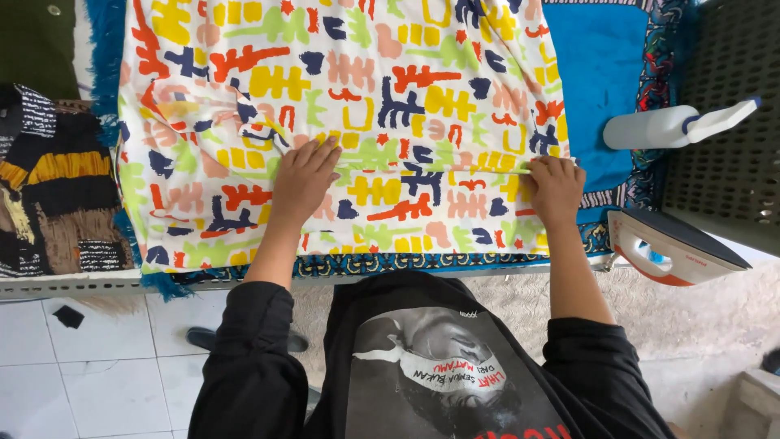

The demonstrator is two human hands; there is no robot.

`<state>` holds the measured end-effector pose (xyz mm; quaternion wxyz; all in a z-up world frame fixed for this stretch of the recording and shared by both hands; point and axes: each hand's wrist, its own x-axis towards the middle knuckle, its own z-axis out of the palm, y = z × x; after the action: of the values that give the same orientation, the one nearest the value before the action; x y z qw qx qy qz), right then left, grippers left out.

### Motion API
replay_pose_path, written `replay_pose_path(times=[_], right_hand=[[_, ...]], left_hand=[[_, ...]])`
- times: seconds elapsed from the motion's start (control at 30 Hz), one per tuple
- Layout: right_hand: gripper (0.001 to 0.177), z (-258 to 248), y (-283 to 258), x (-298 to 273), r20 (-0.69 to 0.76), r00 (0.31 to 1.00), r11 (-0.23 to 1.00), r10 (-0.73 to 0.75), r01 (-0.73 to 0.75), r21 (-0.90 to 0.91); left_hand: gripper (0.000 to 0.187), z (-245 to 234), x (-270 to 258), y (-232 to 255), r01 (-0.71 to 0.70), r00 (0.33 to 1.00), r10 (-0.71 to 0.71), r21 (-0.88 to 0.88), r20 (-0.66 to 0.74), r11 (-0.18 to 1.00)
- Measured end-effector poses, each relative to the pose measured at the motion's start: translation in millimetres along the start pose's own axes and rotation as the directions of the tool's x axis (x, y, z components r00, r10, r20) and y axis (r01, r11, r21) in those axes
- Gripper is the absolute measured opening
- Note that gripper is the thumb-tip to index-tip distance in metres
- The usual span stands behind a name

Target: The person irons a colorful patterned cloth on a table. They repeatedly smooth the fabric, spray it with water from a bottle, and use an iron to press different sections. The cloth is folded and repositioned several times during the process.

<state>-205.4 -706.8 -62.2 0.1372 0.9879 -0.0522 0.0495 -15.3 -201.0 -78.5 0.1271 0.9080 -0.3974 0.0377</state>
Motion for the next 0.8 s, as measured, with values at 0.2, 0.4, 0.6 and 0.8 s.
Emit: replay_pose_path(times=[0.2, 0.4, 0.6, 0.8], right_hand=[[0.014, 34, 57, -7, 0.030, 0.999, 0.998, 0.013, -0.011, -0.066], [0.022, 40, 63, 1, 0.239, 0.961, 0.990, 0.138, -0.135, -0.026], [0.021, 50, 60, 3, 0.087, 0.987, 0.990, 0.133, -0.136, 0.034], [0.063, -24, -1, -3, -0.179, 0.958, 0.967, 0.223, -0.195, 0.163]], left_hand=[[0.028, 13, 15, -48, -0.040, 0.973, 0.063, 0.106, -0.221, 0.994], [0.031, -21, 25, -66, 0.144, 0.941, -0.147, 0.032, 0.306, 0.989], [0.019, -44, 44, -49, 0.345, 0.894, -0.345, 0.052, 0.287, 0.937], [0.037, -69, 21, 52, 0.202, 0.967, -0.206, -0.042, -0.151, 0.979]])
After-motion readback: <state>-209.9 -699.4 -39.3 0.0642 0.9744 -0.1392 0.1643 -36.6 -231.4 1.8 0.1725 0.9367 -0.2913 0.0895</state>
